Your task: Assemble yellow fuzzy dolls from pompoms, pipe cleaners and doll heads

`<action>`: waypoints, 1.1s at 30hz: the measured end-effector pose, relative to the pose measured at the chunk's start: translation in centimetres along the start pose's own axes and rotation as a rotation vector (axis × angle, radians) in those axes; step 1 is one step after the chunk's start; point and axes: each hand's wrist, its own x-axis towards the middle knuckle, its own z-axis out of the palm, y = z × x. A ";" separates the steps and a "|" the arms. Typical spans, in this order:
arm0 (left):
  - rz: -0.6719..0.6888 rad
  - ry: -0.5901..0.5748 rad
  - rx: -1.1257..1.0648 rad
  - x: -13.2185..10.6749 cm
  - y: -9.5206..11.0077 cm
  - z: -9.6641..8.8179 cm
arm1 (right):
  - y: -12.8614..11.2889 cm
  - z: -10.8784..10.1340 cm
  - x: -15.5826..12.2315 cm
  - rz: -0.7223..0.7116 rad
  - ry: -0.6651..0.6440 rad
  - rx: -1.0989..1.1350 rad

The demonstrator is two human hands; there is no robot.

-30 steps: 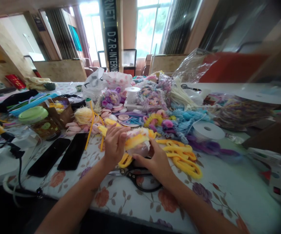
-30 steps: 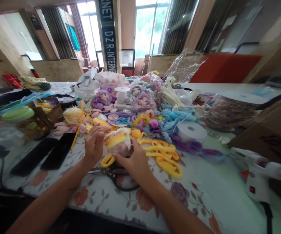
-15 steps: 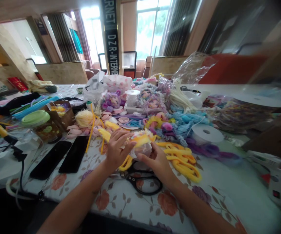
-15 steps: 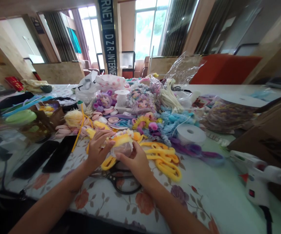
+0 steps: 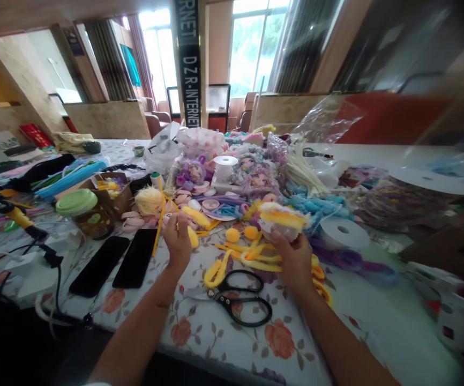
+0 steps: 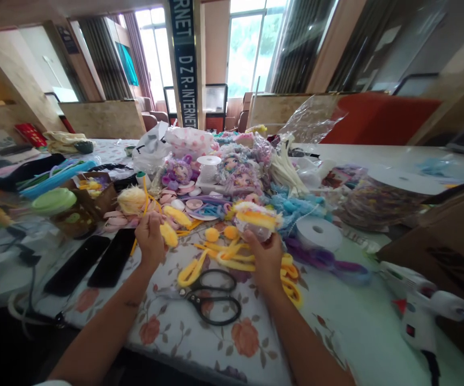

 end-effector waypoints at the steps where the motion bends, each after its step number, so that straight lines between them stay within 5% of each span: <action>1: 0.016 -0.010 0.039 0.3 0.0 -0.2 | -0.2 0.1 -0.1 0.032 -0.002 -0.009; 5: -0.008 -0.137 0.203 1.0 0.1 -3.5 | -1.3 0.5 -0.8 0.086 -0.041 -0.047; 7: -0.009 -0.244 0.451 0.6 -0.2 -6.7 | -1.6 0.5 -1.2 0.064 -0.049 -0.107; 12: -0.194 -0.265 1.036 -2.1 -1.7 -14.3 | -0.4 0.2 -0.9 0.074 -0.051 -0.317; 17: -0.367 -0.408 1.263 -1.8 -2.5 -15.8 | 1.2 0.0 -0.5 -0.050 -0.103 -0.582; 26: -0.651 -0.583 0.892 2.8 -4.0 -15.9 | 0.2 0.0 -1.0 -0.410 -0.023 -0.677; 30: -0.642 -0.438 0.592 2.9 -3.2 -17.8 | 0.3 -0.3 -1.1 -0.544 -0.004 -0.633; 33: -0.757 -0.257 0.264 3.1 -1.2 -18.8 | -0.1 -0.4 -1.4 -0.573 0.021 -0.593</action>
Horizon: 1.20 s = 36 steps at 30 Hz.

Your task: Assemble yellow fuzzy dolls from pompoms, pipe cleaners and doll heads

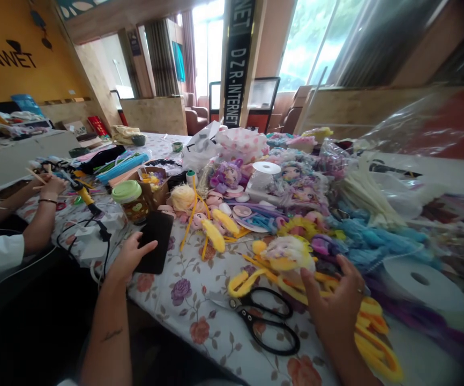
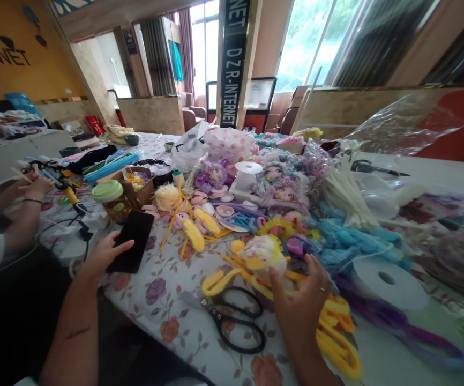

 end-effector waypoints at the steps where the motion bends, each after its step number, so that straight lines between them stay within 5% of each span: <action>1: -0.012 -0.023 -0.144 -0.5 0.7 -0.1 | -0.3 -0.1 -0.1 -0.006 0.017 0.009; 3: 0.048 -0.116 -0.373 -1.7 2.3 0.8 | -1.0 -0.3 -0.5 -0.039 0.045 0.031; 6: 0.130 -0.303 -0.606 -3.3 4.7 4.6 | -2.2 -0.5 -1.4 -0.092 0.000 0.129; 9: -0.033 -0.649 -0.779 -4.5 6.2 10.0 | -3.3 -0.4 -2.4 -0.094 -0.186 0.314; 12: -0.136 -0.854 -0.912 -4.9 6.6 14.5 | -4.5 -0.3 -2.6 -0.065 -0.418 0.500; 15: -0.243 -1.016 -0.985 -4.8 6.2 17.2 | -5.1 -0.4 -2.4 0.056 -0.493 0.617; 20: -0.362 -1.037 -1.021 -5.0 4.7 18.2 | -4.8 -0.9 -2.8 0.172 -0.521 0.725; 36: -0.366 -1.071 -1.019 -5.2 3.1 17.8 | -4.0 -1.3 -3.9 0.197 -0.559 0.682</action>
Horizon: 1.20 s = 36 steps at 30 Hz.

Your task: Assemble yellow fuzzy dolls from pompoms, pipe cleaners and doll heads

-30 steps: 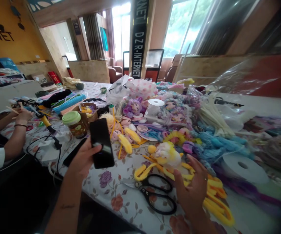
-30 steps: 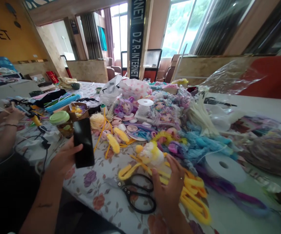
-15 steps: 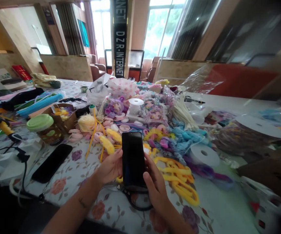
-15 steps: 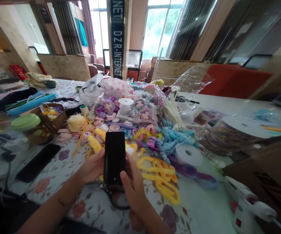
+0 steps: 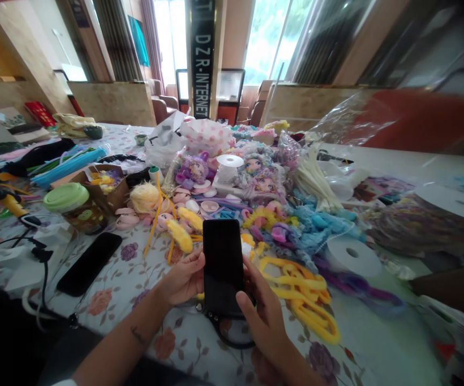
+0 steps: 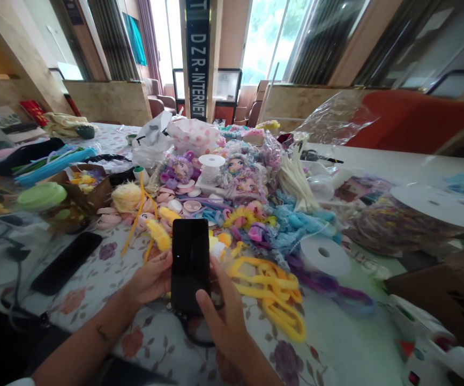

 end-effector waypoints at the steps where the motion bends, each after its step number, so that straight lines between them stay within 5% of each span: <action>1: 0.003 -0.011 -0.004 0.0 0.1 0.1 | 0.0 0.1 0.0 -0.009 -0.006 -0.011; 5: 0.018 -0.024 -0.020 -0.1 0.1 0.1 | -0.5 0.5 0.1 -0.017 -0.013 0.066; 9: 0.018 0.041 -0.026 0.1 -0.1 -0.4 | -1.0 0.4 0.6 0.133 -0.011 0.300; 19: 0.079 0.056 -0.027 0.3 0.1 -1.0 | -1.2 1.2 0.8 0.335 -0.202 0.657; 29: 0.075 0.020 -0.024 0.5 0.0 -1.1 | -0.3 1.1 0.8 0.407 -0.195 0.525; 36: 0.051 0.051 -0.009 0.4 -0.2 -0.8 | -0.8 1.2 0.8 0.480 -0.007 0.410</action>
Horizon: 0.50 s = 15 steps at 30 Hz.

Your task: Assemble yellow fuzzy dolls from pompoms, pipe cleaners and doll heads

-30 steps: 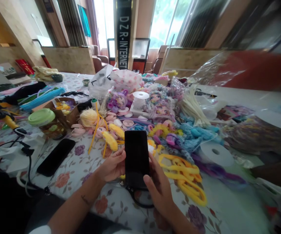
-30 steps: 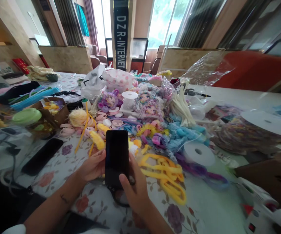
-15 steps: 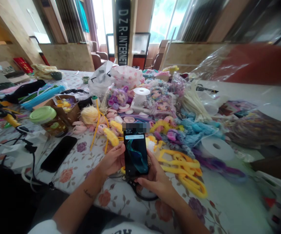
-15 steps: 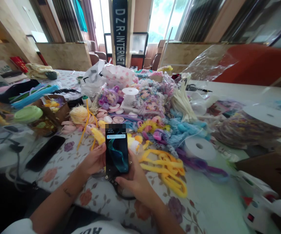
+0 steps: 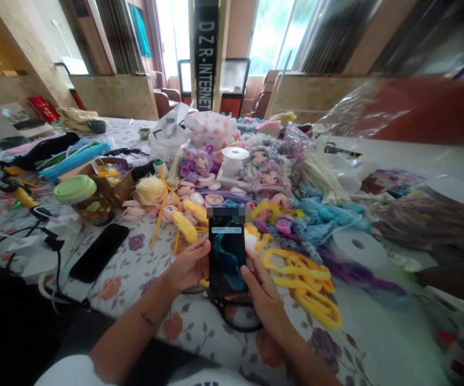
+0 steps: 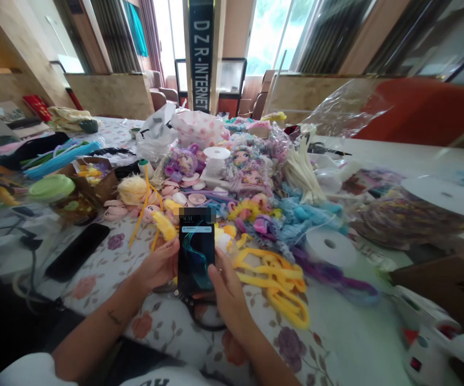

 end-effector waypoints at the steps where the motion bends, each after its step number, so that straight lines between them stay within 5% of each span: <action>1: -0.005 0.003 0.001 0.0 0.0 0.0 | 0.0 0.0 0.0 -0.009 0.022 -0.007; 15: -0.011 -0.044 0.008 0.0 -0.2 0.1 | -0.1 -0.2 -0.1 -0.014 -0.043 0.034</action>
